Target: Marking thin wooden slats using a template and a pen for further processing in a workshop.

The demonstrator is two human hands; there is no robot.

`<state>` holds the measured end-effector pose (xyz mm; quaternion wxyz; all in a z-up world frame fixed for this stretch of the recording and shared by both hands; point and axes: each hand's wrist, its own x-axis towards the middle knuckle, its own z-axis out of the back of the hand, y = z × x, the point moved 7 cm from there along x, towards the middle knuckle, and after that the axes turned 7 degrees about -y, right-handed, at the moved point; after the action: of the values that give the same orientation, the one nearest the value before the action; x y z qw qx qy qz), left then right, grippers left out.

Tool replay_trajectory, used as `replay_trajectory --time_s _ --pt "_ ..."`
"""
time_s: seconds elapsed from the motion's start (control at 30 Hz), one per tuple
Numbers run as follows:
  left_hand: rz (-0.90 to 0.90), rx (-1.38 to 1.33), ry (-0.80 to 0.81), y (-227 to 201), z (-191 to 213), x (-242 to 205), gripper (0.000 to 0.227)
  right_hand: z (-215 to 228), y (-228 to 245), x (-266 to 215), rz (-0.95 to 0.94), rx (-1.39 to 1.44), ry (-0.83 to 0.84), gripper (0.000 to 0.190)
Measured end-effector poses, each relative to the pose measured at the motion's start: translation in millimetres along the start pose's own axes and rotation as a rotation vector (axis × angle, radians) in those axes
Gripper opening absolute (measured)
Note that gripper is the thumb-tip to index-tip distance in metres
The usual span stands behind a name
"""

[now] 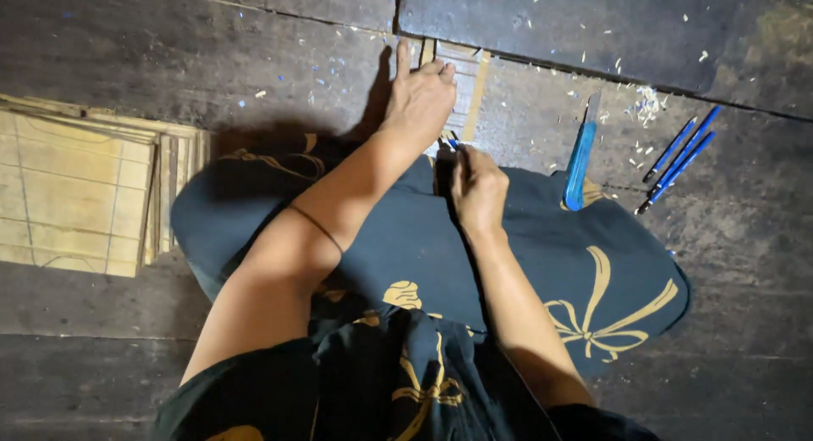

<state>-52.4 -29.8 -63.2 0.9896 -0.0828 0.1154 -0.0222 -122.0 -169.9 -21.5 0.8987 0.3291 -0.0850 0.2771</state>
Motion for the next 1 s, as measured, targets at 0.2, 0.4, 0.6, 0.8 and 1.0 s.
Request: replay_trajectory --time_s 0.2,0.4,0.6,0.8,1.0 --pt "0.010 -0.056 0.003 2.3 2.8 0.7 0.046 -23.1 -4.7 1.3 0.023 -0.075 0.044 0.025" --pt "0.006 -0.033 0.053 1.6 -2.0 2.0 0.047 -25.8 5.7 0.8 0.053 -0.191 0.010 0.017" --pt "0.029 -0.003 -0.002 0.8 4.5 5.4 0.031 -46.0 5.9 -13.9 0.119 -0.018 0.258 0.010" --pt "0.028 -0.033 0.041 0.0 -1.0 2.1 0.048 -8.8 11.3 4.8 -0.011 0.022 0.027 0.011" --pt "0.043 -0.033 0.037 0.4 1.5 3.3 0.036 -24.2 0.5 0.2 0.045 -0.088 0.012 0.026"
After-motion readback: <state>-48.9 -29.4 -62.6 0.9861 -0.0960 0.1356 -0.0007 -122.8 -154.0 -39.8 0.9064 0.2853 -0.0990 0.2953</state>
